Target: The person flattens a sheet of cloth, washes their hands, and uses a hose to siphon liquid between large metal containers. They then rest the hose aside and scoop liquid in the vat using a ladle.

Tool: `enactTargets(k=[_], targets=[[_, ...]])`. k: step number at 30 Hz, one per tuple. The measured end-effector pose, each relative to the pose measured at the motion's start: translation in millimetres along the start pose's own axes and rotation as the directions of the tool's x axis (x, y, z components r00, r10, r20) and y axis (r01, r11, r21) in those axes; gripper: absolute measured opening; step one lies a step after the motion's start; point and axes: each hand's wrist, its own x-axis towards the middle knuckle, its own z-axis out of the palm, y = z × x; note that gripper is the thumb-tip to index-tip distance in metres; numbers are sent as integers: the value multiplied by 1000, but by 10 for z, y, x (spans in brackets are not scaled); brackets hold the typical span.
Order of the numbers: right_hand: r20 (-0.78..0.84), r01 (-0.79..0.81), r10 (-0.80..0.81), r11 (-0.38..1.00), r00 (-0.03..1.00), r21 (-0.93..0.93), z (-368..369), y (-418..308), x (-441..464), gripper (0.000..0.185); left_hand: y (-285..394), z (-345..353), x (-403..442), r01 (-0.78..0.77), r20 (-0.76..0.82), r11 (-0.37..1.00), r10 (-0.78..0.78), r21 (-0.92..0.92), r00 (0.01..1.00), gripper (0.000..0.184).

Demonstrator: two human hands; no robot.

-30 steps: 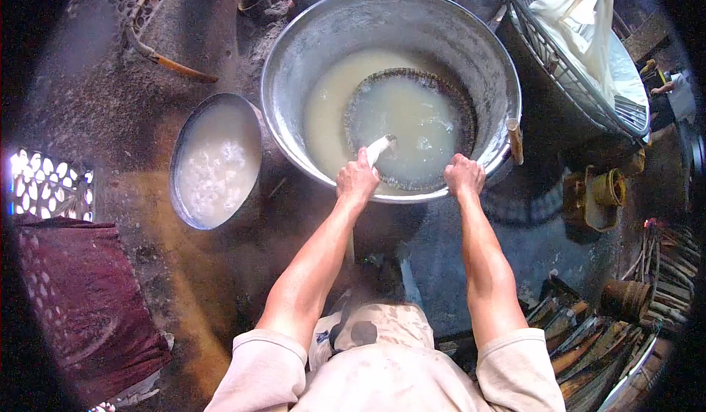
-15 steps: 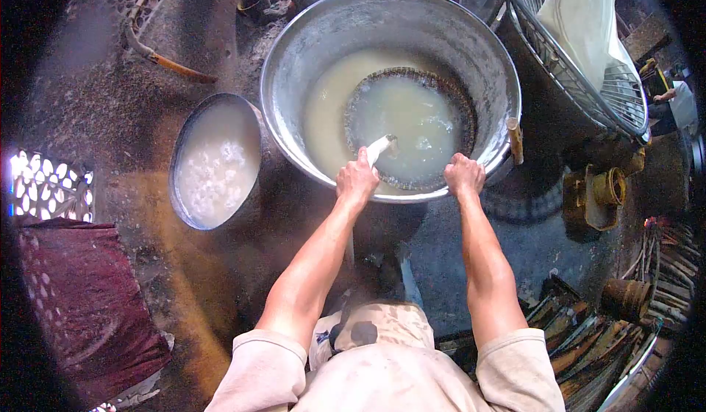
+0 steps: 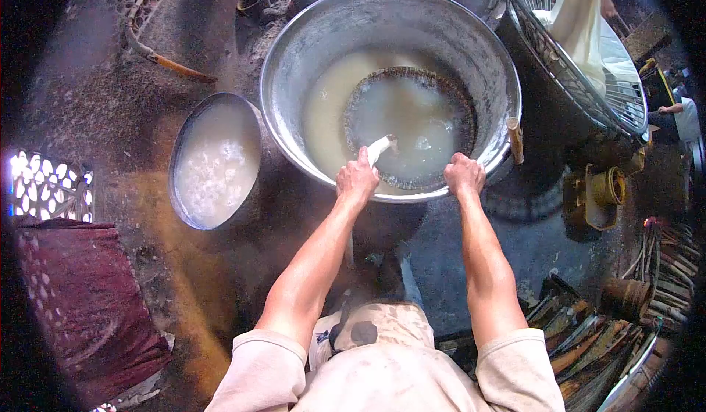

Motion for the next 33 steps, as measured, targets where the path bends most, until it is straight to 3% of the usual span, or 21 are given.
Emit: enactTargets(k=[33], targets=[[-20,6,-6,1000,1000,2,9,-7,-8,20,1,-19,-1,-5,-6,1000,5,14,1000,58]])
